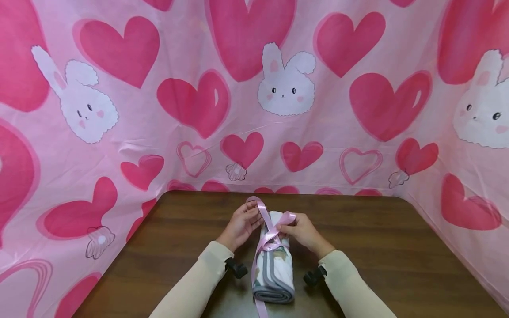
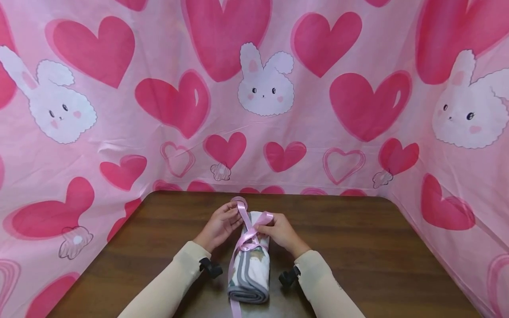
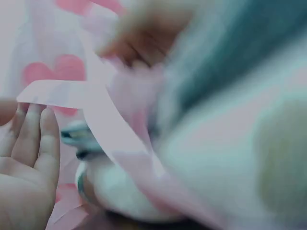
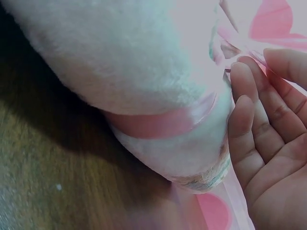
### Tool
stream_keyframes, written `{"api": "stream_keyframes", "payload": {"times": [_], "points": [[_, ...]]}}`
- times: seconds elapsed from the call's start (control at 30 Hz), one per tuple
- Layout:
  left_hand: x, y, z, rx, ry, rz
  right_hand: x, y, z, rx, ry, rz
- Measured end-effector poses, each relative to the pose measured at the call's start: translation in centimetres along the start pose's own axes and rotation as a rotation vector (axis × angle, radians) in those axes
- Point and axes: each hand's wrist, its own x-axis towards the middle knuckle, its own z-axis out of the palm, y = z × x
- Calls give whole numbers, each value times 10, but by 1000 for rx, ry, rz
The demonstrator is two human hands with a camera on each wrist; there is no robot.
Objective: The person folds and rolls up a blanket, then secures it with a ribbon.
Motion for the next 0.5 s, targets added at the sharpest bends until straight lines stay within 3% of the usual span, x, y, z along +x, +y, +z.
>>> {"api": "stream_keyframes", "payload": {"times": [0.17, 0.3, 0.5], "points": [[-2, 3, 2, -97, -52, -97, 1, 0, -1, -27, 9, -6], [-4, 2, 4, -51, -75, -147, 1, 1, -2, -21, 6, -15], [-9, 7, 1, 79, -92, -117, 2, 3, -1, -21, -1, -17]]}}
